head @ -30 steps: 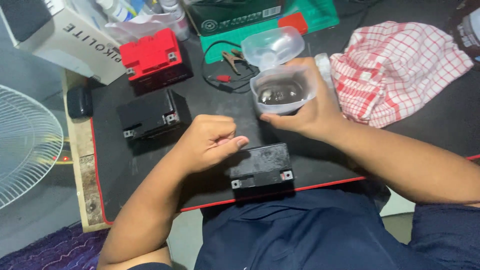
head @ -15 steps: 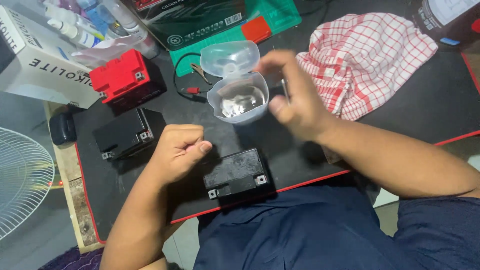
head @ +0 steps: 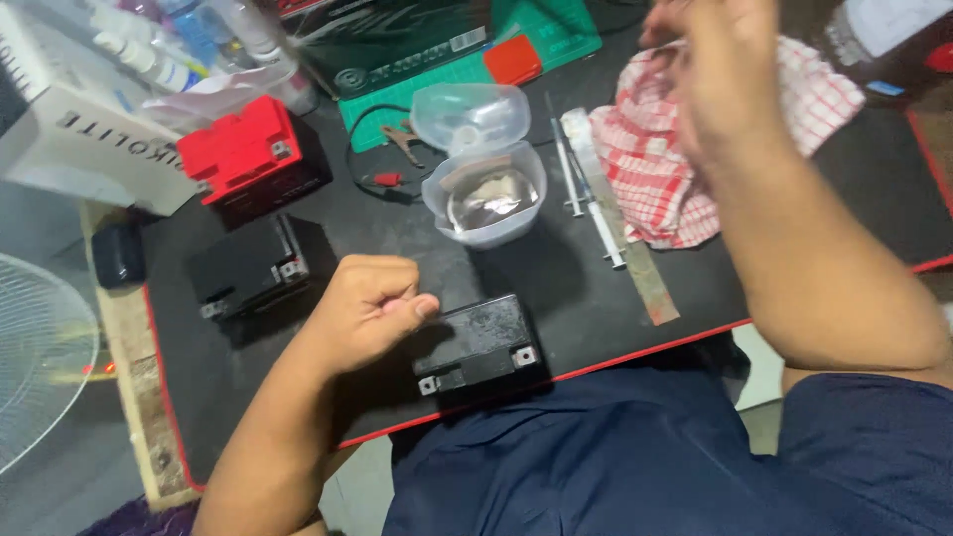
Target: The person removes the top cover of a black battery using a flathead screwdriver. They then use a cloth to wipe the battery terminals and remove the blue caps from the cells, placing them on a metal plate.
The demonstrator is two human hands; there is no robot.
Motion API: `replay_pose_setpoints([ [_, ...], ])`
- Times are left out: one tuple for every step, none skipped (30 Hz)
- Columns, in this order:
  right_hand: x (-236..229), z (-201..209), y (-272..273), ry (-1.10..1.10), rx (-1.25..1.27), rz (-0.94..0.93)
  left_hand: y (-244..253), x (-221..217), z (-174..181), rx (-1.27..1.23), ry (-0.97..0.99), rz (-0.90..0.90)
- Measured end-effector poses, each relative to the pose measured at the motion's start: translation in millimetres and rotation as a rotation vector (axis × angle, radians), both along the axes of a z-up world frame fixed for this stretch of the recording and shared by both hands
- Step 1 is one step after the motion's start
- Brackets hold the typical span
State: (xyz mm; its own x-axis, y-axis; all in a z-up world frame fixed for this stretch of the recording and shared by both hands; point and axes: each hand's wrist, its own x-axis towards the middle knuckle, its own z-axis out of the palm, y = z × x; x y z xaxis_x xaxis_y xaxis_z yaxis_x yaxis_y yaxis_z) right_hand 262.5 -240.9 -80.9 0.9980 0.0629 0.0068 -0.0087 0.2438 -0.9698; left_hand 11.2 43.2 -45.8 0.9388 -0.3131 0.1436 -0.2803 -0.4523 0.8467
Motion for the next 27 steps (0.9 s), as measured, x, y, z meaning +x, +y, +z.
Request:
replay_pose_setpoints([
  [-7,8,2,0.015,-0.035,0.051,-1,1,1,0.003,-0.002,-0.014],
  [-17,16,-5,0.014,-0.044,0.036,-2,0,0,-0.006,-0.003,-0.029],
  [-27,24,-12,-0.157,-0.151,0.109,-4,-1,-2,0.007,0.007,-0.021],
  [-37,32,-17,-0.331,-0.257,0.183,-3,-2,-2,0.022,0.015,-0.012],
  [-42,31,-23,-0.332,-0.266,0.170,-6,-2,1,0.016,0.010,-0.025],
  [-47,29,-29,-0.431,-0.237,0.165,-8,-2,4,0.024,0.017,-0.035],
  [-52,28,-35,-0.529,-0.207,0.159,-11,-3,7,0.033,0.024,-0.044],
  [-51,27,-37,-0.526,-0.215,0.145,-12,-3,6,0.029,0.024,-0.060],
  [-51,26,-38,-0.601,-0.319,0.149,-14,-4,5,0.033,0.122,-0.066],
  [-50,25,-40,-0.675,-0.425,0.154,-15,-5,4,0.039,0.217,-0.073],
  [-50,26,-39,-0.673,-0.435,0.139,-19,-5,4,0.037,0.214,-0.090],
  [-49,28,-37,-0.715,-0.528,0.165,-22,-6,4,0.075,0.253,-0.070],
  [-48,29,-34,-0.753,-0.621,0.192,-25,-7,4,0.114,0.290,-0.050],
  [-48,29,-34,-0.755,-0.626,0.183,-26,-8,5,0.115,0.285,-0.058],
  [-48,29,-34,-0.794,-0.682,0.213,-27,-9,6,0.135,0.300,-0.029],
  [-46,29,-32,-0.836,-0.737,0.245,-27,-9,7,0.155,0.313,0.004],
  [-47,31,-33,-0.840,-0.740,0.239,-27,-8,6,0.156,0.306,0.000],
  [-49,32,-34,-0.855,-0.726,0.240,-26,-8,5,0.163,0.289,-0.009],
  [-51,33,-34,-0.870,-0.712,0.241,-25,-8,5,0.170,0.271,-0.018],
  [-51,34,-36,-0.870,-0.714,0.238,-24,-9,4,0.170,0.269,-0.021],
  [-52,35,-38,-0.895,-0.716,0.196,-23,-9,3,0.173,0.293,-0.012],
  [-53,36,-40,-0.916,-0.719,0.153,-23,-9,2,0.175,0.319,-0.007],
  [-53,37,-41,-0.912,-0.722,0.148,-23,-9,2,0.176,0.320,-0.013],
  [-53,38,-42,-0.930,-0.712,0.117,-23,-9,3,0.181,0.316,-0.003],
  [-52,38,-43,-0.949,-0.703,0.087,-23,-8,3,0.187,0.311,0.006],
  [-52,39,-45,-0.944,-0.709,0.078,-22,-8,0,0.187,0.311,-0.004],
  [-52,40,-47,-0.979,-0.694,0.062,-21,-8,-2,0.206,0.301,-0.002],
])
